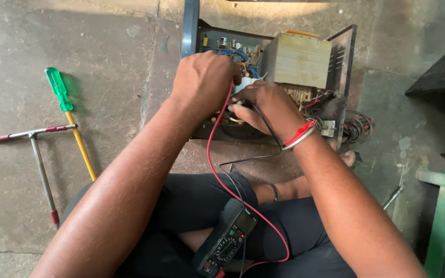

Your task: The person uses a multimeter to test components on a circuit board inside an open electronic device, touching probes to various connection points and moving wires by hand.

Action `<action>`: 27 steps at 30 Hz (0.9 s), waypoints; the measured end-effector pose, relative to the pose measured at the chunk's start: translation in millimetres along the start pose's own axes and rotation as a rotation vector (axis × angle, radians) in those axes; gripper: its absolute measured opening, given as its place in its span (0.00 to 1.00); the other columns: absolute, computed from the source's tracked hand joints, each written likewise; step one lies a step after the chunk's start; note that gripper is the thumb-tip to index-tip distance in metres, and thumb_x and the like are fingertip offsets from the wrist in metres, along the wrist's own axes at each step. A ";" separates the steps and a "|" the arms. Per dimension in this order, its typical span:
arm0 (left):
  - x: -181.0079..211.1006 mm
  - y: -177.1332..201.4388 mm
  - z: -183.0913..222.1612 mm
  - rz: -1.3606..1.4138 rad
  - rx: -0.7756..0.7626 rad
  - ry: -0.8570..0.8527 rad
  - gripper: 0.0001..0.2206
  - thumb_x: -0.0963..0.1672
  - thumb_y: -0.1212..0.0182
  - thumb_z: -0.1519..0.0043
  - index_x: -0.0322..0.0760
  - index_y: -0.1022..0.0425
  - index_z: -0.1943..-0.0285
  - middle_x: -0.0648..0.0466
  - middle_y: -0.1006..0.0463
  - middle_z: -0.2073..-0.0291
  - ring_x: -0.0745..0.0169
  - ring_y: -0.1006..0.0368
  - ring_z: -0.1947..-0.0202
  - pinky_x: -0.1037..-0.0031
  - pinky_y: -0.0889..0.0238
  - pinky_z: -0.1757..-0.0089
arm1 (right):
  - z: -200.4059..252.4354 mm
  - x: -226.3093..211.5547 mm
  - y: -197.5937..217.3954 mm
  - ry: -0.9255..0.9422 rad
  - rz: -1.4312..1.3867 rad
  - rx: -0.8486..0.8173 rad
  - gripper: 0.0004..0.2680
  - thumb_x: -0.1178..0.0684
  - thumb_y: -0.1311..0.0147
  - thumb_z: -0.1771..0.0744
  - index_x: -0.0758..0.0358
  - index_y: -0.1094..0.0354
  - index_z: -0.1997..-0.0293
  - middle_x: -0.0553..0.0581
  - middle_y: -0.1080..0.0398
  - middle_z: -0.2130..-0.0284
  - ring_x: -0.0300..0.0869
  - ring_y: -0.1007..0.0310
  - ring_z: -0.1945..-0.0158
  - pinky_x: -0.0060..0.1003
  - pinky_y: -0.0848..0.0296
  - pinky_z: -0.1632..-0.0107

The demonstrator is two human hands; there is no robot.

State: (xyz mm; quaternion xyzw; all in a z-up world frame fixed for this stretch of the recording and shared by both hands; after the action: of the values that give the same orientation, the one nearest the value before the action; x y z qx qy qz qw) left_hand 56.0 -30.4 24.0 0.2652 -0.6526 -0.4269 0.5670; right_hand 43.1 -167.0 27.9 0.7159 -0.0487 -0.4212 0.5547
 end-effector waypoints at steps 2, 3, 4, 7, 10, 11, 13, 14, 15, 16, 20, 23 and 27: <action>-0.5 0.4 -0.4 -0.019 -0.016 0.011 0.07 0.42 0.36 0.43 0.49 0.13 0.62 0.47 0.16 0.69 0.46 0.19 0.65 0.60 0.29 0.63 | 1.7 3.5 -1.3 -0.018 -0.019 -0.004 0.08 0.49 0.37 0.35 0.63 0.21 0.62 0.62 0.22 0.67 0.55 0.22 0.61 0.47 0.26 0.56; -0.5 -0.1 -0.7 -0.024 -0.039 0.022 0.07 0.41 0.36 0.42 0.49 0.14 0.61 0.47 0.16 0.69 0.47 0.19 0.65 0.60 0.29 0.63 | 3.0 5.5 -1.1 -0.032 -0.032 -0.010 0.08 0.49 0.38 0.35 0.63 0.21 0.62 0.62 0.22 0.67 0.55 0.22 0.61 0.47 0.26 0.56; -0.5 0.3 -1.5 -0.029 -0.058 0.033 0.08 0.41 0.37 0.42 0.48 0.14 0.60 0.48 0.16 0.69 0.48 0.19 0.65 0.60 0.29 0.63 | 3.2 7.7 -0.2 -0.043 -0.043 -0.015 0.08 0.49 0.38 0.35 0.63 0.21 0.62 0.62 0.22 0.67 0.55 0.22 0.61 0.46 0.26 0.55; 3.3 5.8 0.3 -0.027 -0.042 0.007 0.09 0.40 0.37 0.42 0.49 0.14 0.58 0.48 0.16 0.68 0.49 0.19 0.65 0.61 0.28 0.62 | 2.9 4.7 0.5 0.059 -0.040 -0.020 0.08 0.50 0.39 0.35 0.64 0.22 0.61 0.62 0.21 0.65 0.56 0.23 0.58 0.47 0.26 0.51; 2.2 8.1 -0.9 -0.044 -0.080 0.039 0.10 0.41 0.37 0.40 0.52 0.14 0.55 0.50 0.15 0.66 0.51 0.18 0.67 0.61 0.27 0.62 | 4.4 8.2 -0.8 0.031 -0.028 -0.026 0.09 0.49 0.40 0.35 0.64 0.22 0.61 0.61 0.21 0.64 0.56 0.23 0.57 0.48 0.26 0.51; 2.7 10.0 -0.8 -0.047 -0.079 0.034 0.10 0.41 0.37 0.41 0.52 0.14 0.55 0.50 0.15 0.66 0.51 0.18 0.66 0.61 0.27 0.62 | 4.5 9.9 -0.2 0.026 -0.048 -0.019 0.09 0.49 0.41 0.35 0.63 0.21 0.61 0.61 0.21 0.64 0.55 0.23 0.57 0.47 0.26 0.51; 3.6 13.9 0.4 -0.052 -0.078 0.023 0.10 0.41 0.36 0.42 0.52 0.13 0.55 0.50 0.15 0.66 0.50 0.19 0.66 0.61 0.27 0.62 | 5.6 13.0 0.7 0.013 -0.088 -0.008 0.09 0.49 0.41 0.35 0.63 0.21 0.61 0.60 0.21 0.64 0.55 0.22 0.56 0.47 0.26 0.51; 4.4 14.3 0.6 -0.061 -0.092 0.024 0.10 0.41 0.35 0.41 0.53 0.13 0.55 0.50 0.15 0.66 0.50 0.19 0.66 0.60 0.27 0.62 | 6.0 14.0 1.0 0.013 -0.103 -0.004 0.08 0.49 0.41 0.35 0.63 0.21 0.61 0.60 0.21 0.64 0.54 0.22 0.56 0.47 0.26 0.51; 5.2 14.4 0.8 -0.070 -0.107 0.025 0.10 0.41 0.35 0.41 0.53 0.13 0.55 0.50 0.15 0.66 0.50 0.19 0.66 0.60 0.27 0.62 | 6.5 14.7 1.2 0.013 -0.119 -0.001 0.08 0.49 0.42 0.35 0.63 0.22 0.61 0.60 0.21 0.63 0.54 0.22 0.56 0.46 0.26 0.51; 6.0 14.6 0.7 -0.081 -0.120 0.025 0.10 0.42 0.35 0.41 0.54 0.14 0.55 0.50 0.15 0.66 0.50 0.19 0.66 0.60 0.27 0.62 | 6.5 15.4 1.3 0.014 -0.133 0.004 0.08 0.49 0.42 0.35 0.63 0.22 0.61 0.60 0.21 0.63 0.54 0.22 0.55 0.46 0.26 0.50; 10.7 14.8 0.0 -0.119 -0.128 0.012 0.11 0.41 0.34 0.43 0.53 0.14 0.54 0.48 0.15 0.65 0.49 0.18 0.65 0.60 0.27 0.62 | 5.9 15.6 -1.7 0.038 -0.103 -0.001 0.08 0.49 0.42 0.35 0.62 0.22 0.62 0.60 0.21 0.65 0.54 0.22 0.57 0.47 0.26 0.50; 12.2 12.7 -0.5 -0.146 -0.165 0.025 0.12 0.41 0.35 0.41 0.53 0.14 0.52 0.49 0.15 0.65 0.51 0.18 0.65 0.61 0.27 0.62 | 7.0 17.2 -2.7 0.028 -0.099 0.001 0.08 0.49 0.42 0.35 0.62 0.21 0.63 0.61 0.22 0.66 0.55 0.23 0.58 0.47 0.27 0.52; 13.0 7.2 -2.5 -0.185 -0.209 0.041 0.12 0.41 0.36 0.40 0.53 0.15 0.50 0.50 0.15 0.63 0.53 0.18 0.65 0.62 0.26 0.63 | 8.1 18.3 -1.8 0.031 -0.135 0.014 0.08 0.49 0.42 0.34 0.62 0.22 0.62 0.60 0.22 0.66 0.54 0.23 0.58 0.47 0.27 0.52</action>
State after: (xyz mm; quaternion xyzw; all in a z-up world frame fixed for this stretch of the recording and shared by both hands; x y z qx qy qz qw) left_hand 56.6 -38.3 36.8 0.2724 -0.5656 -0.5375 0.5630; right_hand 48.8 -182.3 16.1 0.7279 0.0052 -0.4462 0.5206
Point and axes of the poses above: each hand's wrist, its own z-axis away from the middle knuckle, its own y-axis out of the back of the hand, x = y × z, the point moved 6 cm from there along -z, towards the middle knuckle
